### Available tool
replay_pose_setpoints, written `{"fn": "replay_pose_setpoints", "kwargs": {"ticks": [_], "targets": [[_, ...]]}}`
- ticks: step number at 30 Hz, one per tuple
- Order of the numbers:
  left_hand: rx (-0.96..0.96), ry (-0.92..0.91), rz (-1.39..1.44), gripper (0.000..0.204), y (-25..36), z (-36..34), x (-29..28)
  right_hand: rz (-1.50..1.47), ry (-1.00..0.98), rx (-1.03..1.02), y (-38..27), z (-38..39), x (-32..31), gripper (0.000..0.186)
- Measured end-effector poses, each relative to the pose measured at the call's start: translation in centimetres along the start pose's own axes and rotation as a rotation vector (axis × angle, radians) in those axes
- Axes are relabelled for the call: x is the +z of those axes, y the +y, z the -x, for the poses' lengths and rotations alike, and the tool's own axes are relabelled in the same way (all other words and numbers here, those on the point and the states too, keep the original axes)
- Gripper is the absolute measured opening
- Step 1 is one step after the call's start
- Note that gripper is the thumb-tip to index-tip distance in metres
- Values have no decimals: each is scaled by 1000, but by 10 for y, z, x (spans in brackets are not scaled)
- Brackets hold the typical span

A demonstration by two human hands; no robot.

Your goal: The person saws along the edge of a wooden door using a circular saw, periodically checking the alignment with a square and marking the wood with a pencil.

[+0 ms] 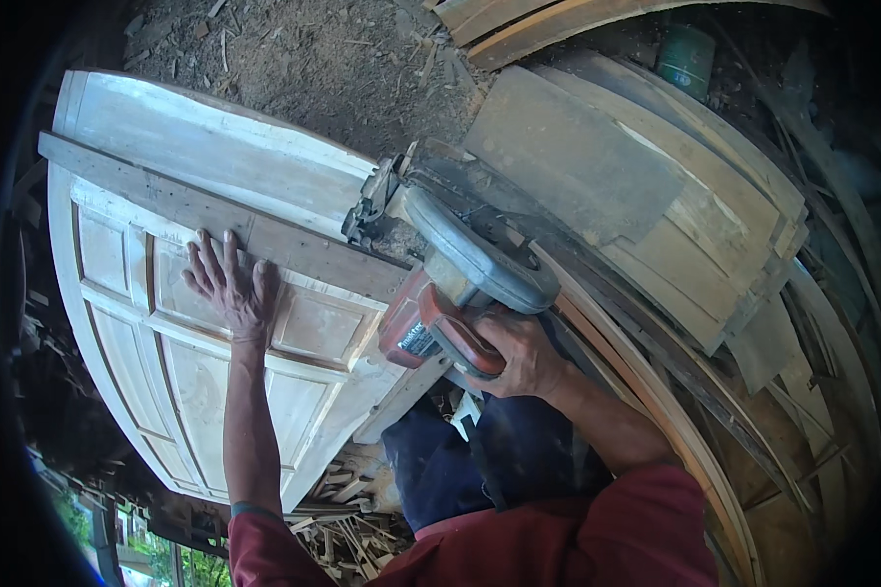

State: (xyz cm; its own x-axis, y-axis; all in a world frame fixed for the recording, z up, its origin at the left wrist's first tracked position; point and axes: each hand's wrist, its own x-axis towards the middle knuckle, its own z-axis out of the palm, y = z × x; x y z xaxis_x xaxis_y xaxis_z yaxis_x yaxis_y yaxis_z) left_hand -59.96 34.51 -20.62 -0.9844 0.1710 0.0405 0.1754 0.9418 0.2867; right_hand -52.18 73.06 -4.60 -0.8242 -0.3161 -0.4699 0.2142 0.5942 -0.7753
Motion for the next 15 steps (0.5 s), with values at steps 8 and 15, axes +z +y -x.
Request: {"fn": "replay_pose_setpoints", "kwargs": {"ticks": [8,15], "targets": [[-21,-8,11,60,-5,0,-1,70,-2,-43,5,5,-1,46],[-23,-24,-15,59,-6,-1,-4,107,10,-38,23,28,1,49]]}}
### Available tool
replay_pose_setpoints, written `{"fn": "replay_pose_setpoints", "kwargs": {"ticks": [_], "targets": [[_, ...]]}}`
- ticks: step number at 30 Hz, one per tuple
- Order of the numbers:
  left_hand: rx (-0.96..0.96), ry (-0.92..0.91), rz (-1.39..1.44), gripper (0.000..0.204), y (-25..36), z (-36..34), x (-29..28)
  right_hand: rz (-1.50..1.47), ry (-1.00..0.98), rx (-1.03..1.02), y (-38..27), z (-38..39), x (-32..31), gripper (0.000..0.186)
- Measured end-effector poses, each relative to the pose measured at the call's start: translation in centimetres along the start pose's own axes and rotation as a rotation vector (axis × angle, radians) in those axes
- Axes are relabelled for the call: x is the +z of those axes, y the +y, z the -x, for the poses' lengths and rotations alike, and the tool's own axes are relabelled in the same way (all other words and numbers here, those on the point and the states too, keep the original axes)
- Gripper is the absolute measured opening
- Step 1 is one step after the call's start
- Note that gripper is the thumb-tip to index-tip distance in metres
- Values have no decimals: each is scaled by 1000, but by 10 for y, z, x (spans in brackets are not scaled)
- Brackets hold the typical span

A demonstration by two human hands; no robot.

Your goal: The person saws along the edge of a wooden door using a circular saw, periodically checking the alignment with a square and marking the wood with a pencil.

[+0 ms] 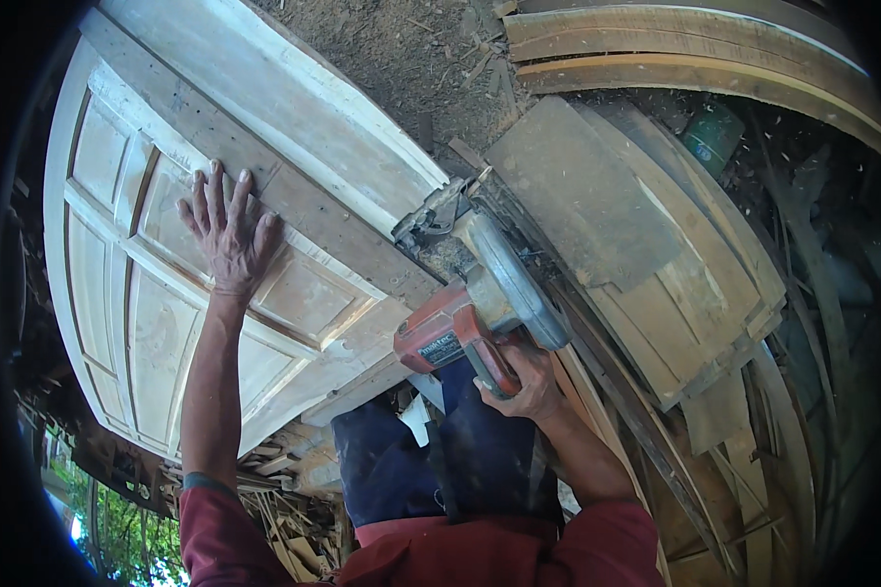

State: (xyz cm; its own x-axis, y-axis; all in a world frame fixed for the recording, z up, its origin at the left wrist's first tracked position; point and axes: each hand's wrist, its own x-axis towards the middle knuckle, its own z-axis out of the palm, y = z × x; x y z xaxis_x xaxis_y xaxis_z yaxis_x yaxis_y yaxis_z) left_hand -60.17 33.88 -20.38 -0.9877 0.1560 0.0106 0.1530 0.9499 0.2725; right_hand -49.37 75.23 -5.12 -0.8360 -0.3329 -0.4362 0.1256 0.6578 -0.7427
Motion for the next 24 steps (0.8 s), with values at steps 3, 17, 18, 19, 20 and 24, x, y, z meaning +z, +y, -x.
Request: {"fn": "replay_pose_setpoints", "kwargs": {"ticks": [3,17,18,19,20,24], "targets": [[2,1,-9,59,1,0,0,-19,-15,-1,3,1,-2,49],[-18,-11,-11,58,4,0,-1,-45,9,-3,-10,-16,2,44],[-15,-11,-7,58,4,0,-1,-44,1,-3,-11,-16,3,44],[-21,-8,-5,58,3,1,0,-51,-2,14,-12,-17,3,44],[-28,-11,-5,58,2,1,0,-57,-5,31,-14,-17,3,44],[-35,-24,-4,58,2,2,-1,-44,-31,21,-19,-24,2,41]]}}
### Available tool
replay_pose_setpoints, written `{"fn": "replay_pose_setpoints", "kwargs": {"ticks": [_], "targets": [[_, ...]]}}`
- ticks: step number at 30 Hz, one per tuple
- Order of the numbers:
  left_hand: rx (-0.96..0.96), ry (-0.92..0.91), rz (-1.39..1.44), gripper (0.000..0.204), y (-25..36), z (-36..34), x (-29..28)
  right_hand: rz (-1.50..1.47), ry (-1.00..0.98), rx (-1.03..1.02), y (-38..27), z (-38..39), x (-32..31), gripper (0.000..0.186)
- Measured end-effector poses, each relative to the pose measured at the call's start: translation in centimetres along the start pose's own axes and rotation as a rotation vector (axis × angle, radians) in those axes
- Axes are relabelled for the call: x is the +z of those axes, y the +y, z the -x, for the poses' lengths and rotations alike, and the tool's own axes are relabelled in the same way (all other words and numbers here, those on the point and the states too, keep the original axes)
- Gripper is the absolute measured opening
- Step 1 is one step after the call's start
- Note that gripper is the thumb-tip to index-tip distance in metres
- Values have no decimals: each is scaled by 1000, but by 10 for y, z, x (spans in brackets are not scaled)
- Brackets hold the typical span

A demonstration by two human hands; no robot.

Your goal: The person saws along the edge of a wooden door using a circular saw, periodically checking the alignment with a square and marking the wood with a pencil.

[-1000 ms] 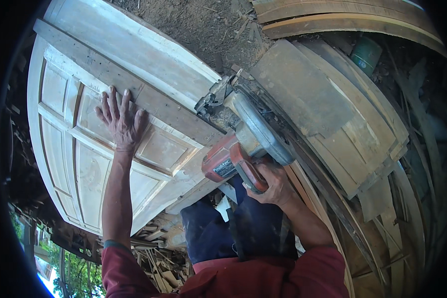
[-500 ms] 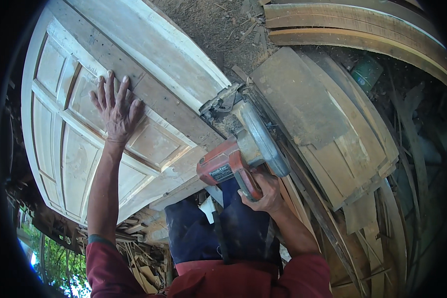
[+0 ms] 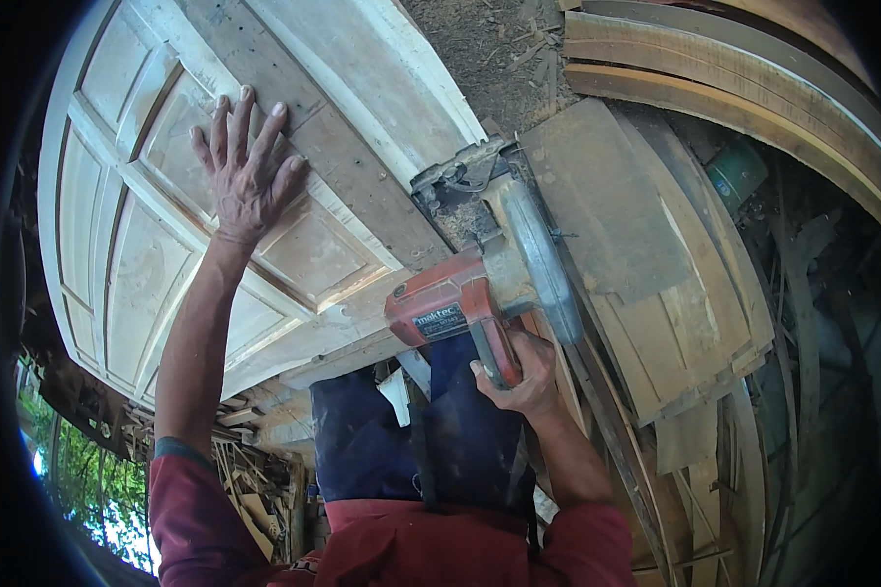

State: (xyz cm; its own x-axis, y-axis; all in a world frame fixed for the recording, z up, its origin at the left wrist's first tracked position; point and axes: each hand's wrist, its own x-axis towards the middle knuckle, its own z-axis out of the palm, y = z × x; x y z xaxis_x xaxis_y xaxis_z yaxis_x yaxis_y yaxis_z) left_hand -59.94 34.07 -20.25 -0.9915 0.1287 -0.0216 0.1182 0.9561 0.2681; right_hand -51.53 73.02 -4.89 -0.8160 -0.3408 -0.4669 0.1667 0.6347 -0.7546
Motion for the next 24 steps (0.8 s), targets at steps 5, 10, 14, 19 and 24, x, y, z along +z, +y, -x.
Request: {"fn": "replay_pose_setpoints", "kwargs": {"ticks": [5,10,14,19,24], "targets": [[-2,15,1,58,0,1,2,-7,34,1,-6,-6,1,36],[-2,16,-3,58,1,0,1,-14,14,23,-8,-10,1,34],[2,21,1,58,1,1,2,-28,35,27,-8,-10,3,34],[-4,16,8,58,1,1,1,-14,23,-7,-15,-19,2,34],[-1,19,14,58,2,0,0,-4,19,-22,-19,-24,2,34]]}}
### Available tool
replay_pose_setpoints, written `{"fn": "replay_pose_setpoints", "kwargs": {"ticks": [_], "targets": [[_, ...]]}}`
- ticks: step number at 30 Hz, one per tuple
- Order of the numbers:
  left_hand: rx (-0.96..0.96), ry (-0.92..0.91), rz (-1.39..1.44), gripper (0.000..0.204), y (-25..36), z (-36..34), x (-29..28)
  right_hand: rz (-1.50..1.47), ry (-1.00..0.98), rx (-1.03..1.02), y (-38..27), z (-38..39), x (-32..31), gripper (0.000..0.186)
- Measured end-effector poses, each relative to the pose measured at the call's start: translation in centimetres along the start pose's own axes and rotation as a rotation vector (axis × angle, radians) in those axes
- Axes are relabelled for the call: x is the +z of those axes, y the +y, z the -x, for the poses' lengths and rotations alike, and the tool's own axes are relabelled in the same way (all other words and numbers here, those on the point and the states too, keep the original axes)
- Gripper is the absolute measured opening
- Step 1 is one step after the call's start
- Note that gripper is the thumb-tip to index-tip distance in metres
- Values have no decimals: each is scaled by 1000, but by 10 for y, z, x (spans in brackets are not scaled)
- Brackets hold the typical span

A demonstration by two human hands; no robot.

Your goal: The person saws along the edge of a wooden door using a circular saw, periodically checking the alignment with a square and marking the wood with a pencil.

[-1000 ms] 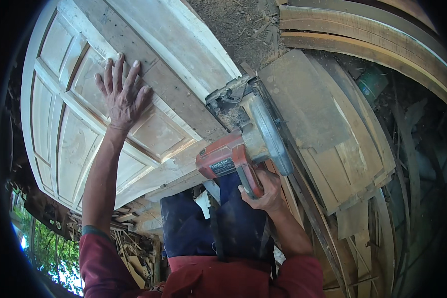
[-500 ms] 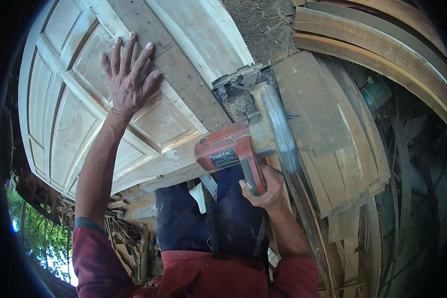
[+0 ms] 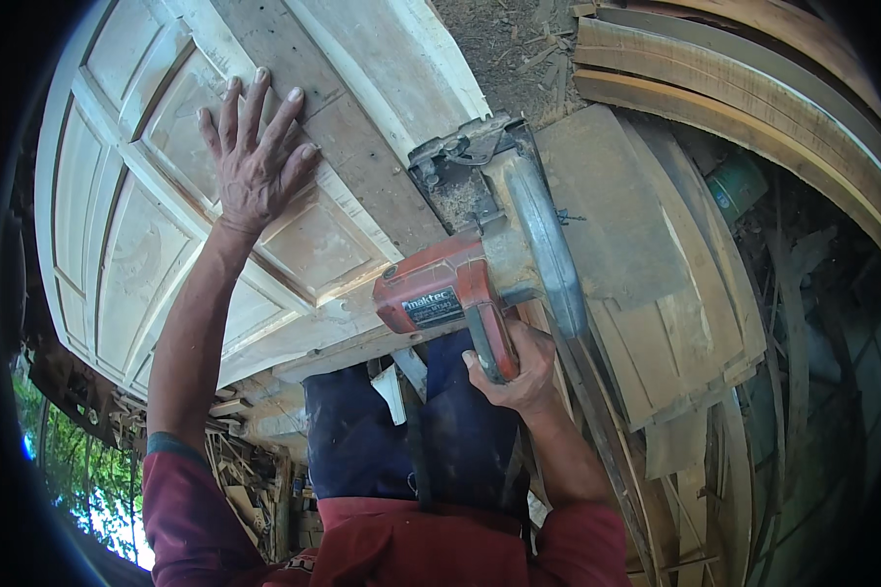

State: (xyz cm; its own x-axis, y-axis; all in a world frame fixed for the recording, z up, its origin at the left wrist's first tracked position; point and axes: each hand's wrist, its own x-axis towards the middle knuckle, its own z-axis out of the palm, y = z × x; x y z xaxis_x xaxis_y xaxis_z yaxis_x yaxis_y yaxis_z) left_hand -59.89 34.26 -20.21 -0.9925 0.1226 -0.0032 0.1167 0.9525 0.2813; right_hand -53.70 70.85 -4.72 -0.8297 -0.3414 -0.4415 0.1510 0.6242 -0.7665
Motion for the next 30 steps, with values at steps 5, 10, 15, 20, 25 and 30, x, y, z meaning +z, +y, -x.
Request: {"fn": "replay_pose_setpoints", "kwargs": {"ticks": [5,10,15,20,25,30], "targets": [[6,6,8,58,0,0,0,-28,14,1,-5,-7,1,33],[3,-7,9,58,0,0,0,-19,17,-4,-10,-13,2,35],[-29,-8,50,61,0,1,1,-21,13,-7,-13,-18,2,35],[-36,-18,49,61,2,-1,-1,-37,30,7,-19,-23,3,34],[-15,-33,20,58,2,-2,-4,3,17,-25,-21,-31,2,34],[-37,-25,53,59,5,-2,-5,-39,39,11,-29,-37,4,28]]}}
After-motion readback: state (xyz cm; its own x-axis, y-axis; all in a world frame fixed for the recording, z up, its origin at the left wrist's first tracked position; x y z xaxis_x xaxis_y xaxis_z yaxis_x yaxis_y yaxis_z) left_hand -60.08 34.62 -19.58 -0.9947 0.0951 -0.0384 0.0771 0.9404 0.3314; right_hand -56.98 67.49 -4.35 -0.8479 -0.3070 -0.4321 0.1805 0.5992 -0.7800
